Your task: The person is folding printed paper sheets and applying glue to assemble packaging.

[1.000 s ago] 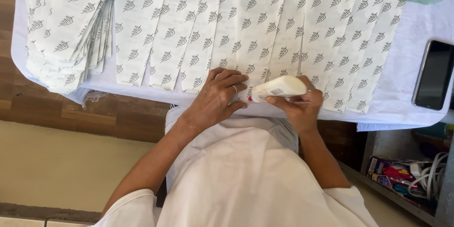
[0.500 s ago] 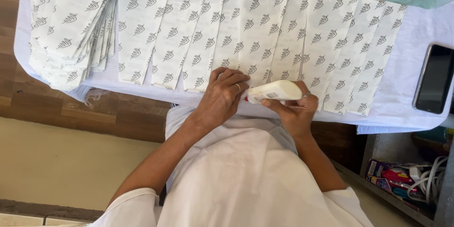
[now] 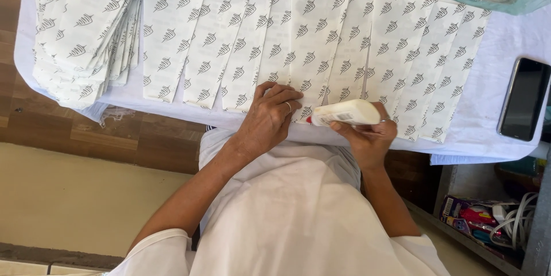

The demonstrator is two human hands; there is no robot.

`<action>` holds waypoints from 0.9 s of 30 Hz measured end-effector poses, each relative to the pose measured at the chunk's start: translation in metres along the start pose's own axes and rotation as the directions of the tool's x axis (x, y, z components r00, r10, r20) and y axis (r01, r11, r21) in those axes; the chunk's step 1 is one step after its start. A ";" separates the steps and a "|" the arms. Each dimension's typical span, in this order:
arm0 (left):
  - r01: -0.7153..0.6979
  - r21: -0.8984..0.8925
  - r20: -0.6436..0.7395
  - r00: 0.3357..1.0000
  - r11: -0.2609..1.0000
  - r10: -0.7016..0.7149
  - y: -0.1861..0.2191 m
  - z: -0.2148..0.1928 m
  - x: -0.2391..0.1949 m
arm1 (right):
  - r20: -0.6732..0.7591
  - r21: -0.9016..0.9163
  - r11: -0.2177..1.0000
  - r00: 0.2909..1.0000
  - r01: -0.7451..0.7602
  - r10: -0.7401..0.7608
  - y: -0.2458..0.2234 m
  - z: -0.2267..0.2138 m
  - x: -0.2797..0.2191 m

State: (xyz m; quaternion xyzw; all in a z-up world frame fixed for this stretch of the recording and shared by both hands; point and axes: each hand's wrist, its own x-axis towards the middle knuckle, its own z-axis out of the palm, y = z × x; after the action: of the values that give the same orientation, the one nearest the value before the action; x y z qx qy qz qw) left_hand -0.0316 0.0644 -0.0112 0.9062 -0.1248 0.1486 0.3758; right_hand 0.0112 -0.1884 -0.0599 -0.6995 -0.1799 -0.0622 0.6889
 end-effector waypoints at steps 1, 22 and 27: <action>0.001 0.003 -0.001 1.000 1.000 -0.001 0.000 -0.001 0.001 | 0.001 0.003 1.000 1.000 0.001 -0.001 0.004 0.007 0.000; 0.023 -0.071 -0.004 1.000 0.997 -0.023 0.005 -0.007 0.001 | -0.033 -0.019 1.000 0.999 -0.004 0.003 0.016 -0.026 -0.020; 0.027 -0.060 -0.016 0.999 0.998 -0.028 0.000 -0.001 0.000 | -0.035 -0.030 0.999 0.999 0.016 -0.017 0.013 -0.016 -0.016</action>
State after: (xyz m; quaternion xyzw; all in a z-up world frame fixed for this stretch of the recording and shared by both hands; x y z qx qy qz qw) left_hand -0.0319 0.0650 -0.0105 0.8949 -0.1137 0.1472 0.4057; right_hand 0.0031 -0.2069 -0.0772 -0.7070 -0.1724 -0.0830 0.6808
